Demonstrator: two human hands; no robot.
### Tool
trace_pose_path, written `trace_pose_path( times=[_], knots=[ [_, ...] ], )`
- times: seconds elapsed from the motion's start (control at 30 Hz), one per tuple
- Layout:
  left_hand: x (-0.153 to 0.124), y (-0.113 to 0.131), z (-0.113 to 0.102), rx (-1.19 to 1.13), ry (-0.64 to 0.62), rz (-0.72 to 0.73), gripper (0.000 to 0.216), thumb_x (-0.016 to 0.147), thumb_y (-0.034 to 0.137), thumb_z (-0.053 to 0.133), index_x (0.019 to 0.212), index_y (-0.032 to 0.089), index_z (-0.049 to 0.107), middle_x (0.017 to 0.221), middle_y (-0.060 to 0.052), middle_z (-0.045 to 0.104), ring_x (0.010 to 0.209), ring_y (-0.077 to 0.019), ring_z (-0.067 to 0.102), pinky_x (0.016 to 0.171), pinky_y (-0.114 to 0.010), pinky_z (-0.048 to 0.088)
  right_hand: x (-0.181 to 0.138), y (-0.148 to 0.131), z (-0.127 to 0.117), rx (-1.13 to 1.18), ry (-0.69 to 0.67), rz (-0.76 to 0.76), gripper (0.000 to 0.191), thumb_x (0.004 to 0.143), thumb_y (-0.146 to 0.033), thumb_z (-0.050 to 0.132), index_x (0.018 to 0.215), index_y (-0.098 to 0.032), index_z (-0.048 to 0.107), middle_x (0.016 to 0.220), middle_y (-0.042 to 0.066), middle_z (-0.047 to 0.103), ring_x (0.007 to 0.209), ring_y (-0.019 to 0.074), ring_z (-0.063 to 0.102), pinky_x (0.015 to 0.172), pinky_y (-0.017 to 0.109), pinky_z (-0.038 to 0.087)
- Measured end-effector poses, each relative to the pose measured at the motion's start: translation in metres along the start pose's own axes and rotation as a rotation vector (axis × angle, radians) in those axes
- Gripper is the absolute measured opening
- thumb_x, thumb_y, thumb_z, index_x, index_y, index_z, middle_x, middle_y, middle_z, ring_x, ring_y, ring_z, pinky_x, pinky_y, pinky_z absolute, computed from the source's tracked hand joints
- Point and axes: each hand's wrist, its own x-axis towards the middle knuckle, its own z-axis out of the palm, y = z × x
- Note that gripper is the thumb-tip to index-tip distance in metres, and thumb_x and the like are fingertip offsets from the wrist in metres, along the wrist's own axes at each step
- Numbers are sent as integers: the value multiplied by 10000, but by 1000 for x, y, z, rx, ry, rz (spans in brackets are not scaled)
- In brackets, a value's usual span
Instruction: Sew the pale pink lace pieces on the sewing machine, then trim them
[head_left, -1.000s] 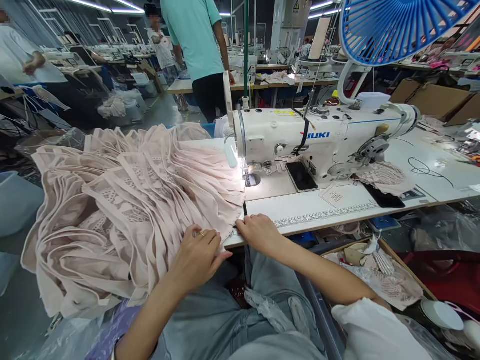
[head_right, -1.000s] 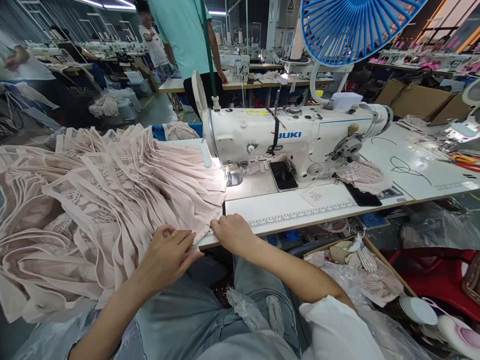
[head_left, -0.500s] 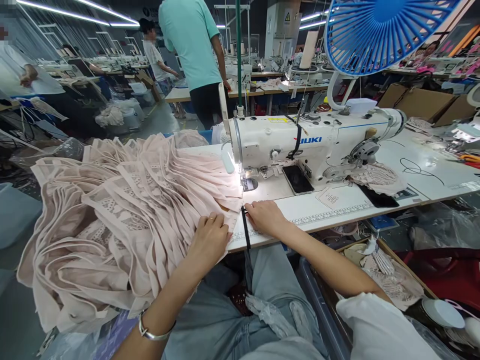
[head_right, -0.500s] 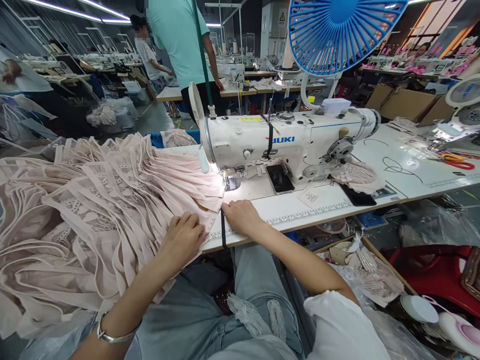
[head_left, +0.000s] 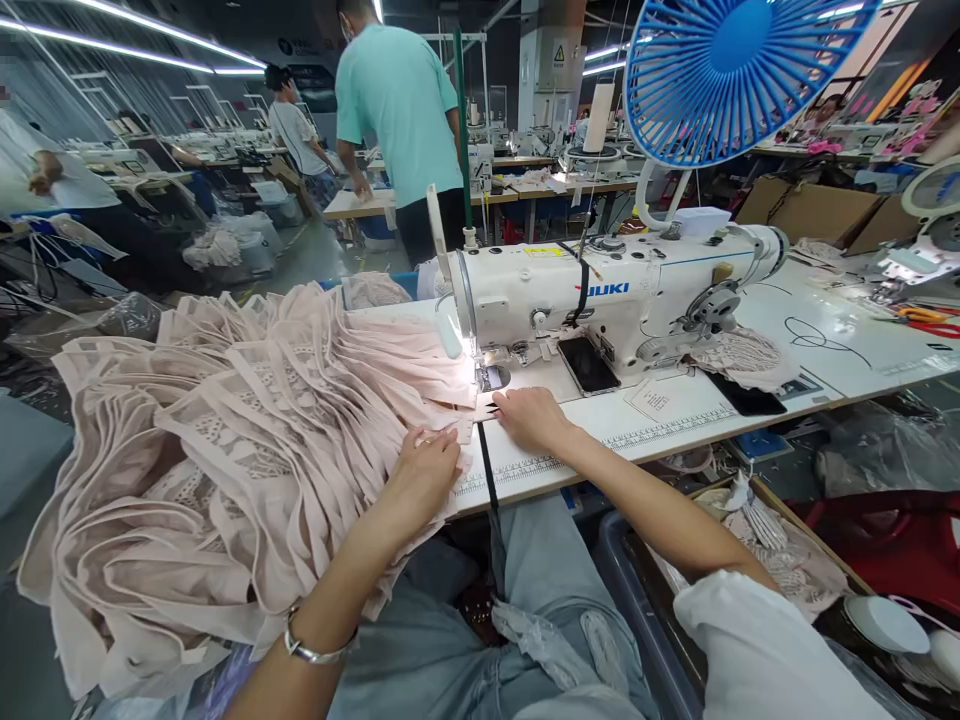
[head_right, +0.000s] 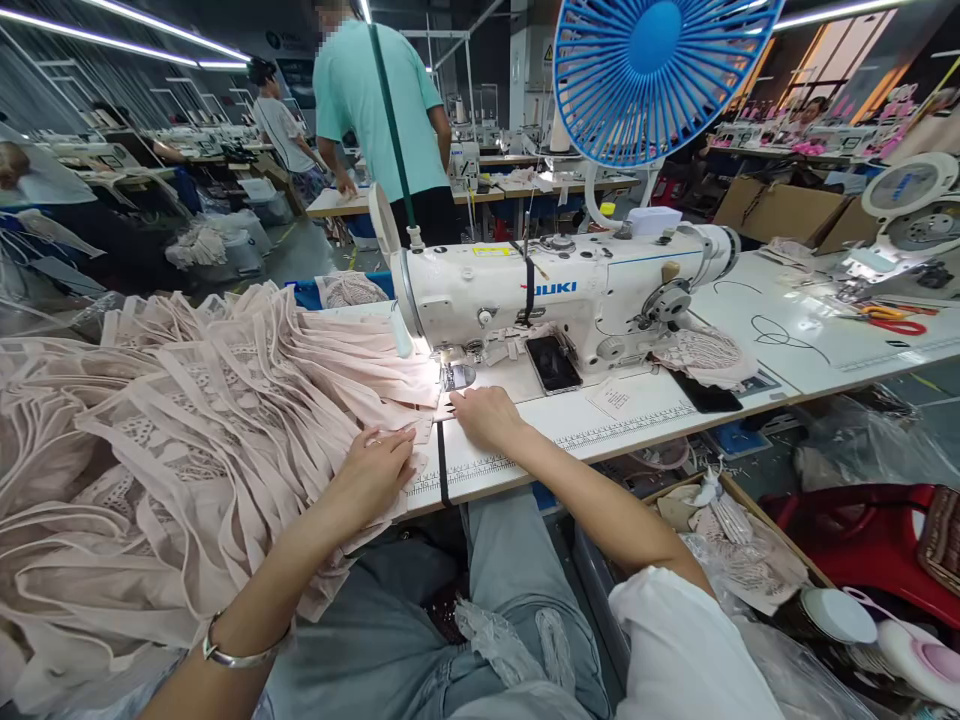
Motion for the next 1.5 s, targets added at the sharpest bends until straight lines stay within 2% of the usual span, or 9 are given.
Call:
trace_pose_path(
  times=[0.23, 0.37, 0.53, 0.63, 0.93, 1.07, 1.17, 1.27, 1.5],
  knots=[
    [9, 4, -26, 0, -199, -39, 138, 882, 188, 503, 955, 160, 616, 1288, -131, 611, 1171, -252, 595, 1073, -489, 381, 19, -9, 12, 22, 11, -125, 222, 998, -242, 375, 992, -141, 572, 907, 102, 658, 797, 183, 614, 615, 254, 299],
    [38, 4, -34, 60, -157, -153, 321, 918, 174, 362, 1195, 133, 519, 1219, -163, 611, 916, -249, 668, 758, -384, 518, 19, -10, 17, 34, 33, -57, 261, 1013, -295, 352, 984, -151, 567, 892, 92, 660, 789, 185, 626, 596, 253, 292],
    [64, 2, -28, 94, -149, -196, 391, 936, 186, 338, 1298, 165, 484, 1328, -154, 555, 1032, -273, 633, 774, -373, 514, 13, -2, 19, 30, 52, 63, 258, 1002, -338, 369, 1049, -155, 546, 915, 97, 668, 810, 204, 638, 630, 261, 341],
    [46, 4, -26, 93, -193, -157, 316, 938, 163, 346, 1110, 141, 609, 1102, -132, 674, 971, -258, 649, 752, -348, 516, 8, 3, 17, 33, 56, 100, 279, 997, -357, 368, 1098, -155, 531, 949, 103, 670, 820, 209, 635, 657, 266, 364],
    [-33, 8, -22, 77, -141, -96, 321, 912, 120, 457, 1191, 147, 615, 1199, -121, 660, 1081, -225, 606, 897, -352, 513, -9, -14, 11, 26, 32, -177, 265, 981, -317, 388, 1097, -162, 569, 945, 96, 662, 844, 214, 631, 677, 282, 367],
    [-19, 6, -27, 78, -104, -59, 255, 904, 149, 460, 962, 125, 708, 1079, -132, 690, 1032, -261, 599, 929, -404, 490, -5, -27, 15, -17, 13, -276, 230, 982, -253, 387, 1035, -141, 581, 947, 118, 663, 849, 217, 636, 676, 286, 365],
    [6, 1, -29, 79, -24, -30, 252, 885, 184, 477, 803, 130, 710, 1325, -160, 568, 1227, -315, 503, 1015, -475, 429, -3, -31, 16, -34, -3, -279, 239, 985, -239, 377, 1014, -140, 593, 921, 113, 667, 846, 220, 641, 669, 285, 369],
    [27, -5, -24, 39, -44, 39, 260, 879, 169, 441, 867, 147, 700, 1485, -129, 422, 1364, -284, 400, 1121, -503, 325, -6, -27, 12, -20, -7, -269, 273, 994, -280, 365, 1047, -147, 597, 924, 106, 671, 849, 220, 643, 671, 287, 378],
    [10, 1, -20, 57, -128, 28, 301, 913, 168, 401, 1025, 84, 667, 1213, -194, 640, 1089, -275, 630, 1005, -446, 437, -8, -4, 4, -8, 44, -71, 298, 989, -355, 364, 1100, -173, 572, 946, 92, 666, 828, 209, 631, 673, 280, 381]
  ],
)
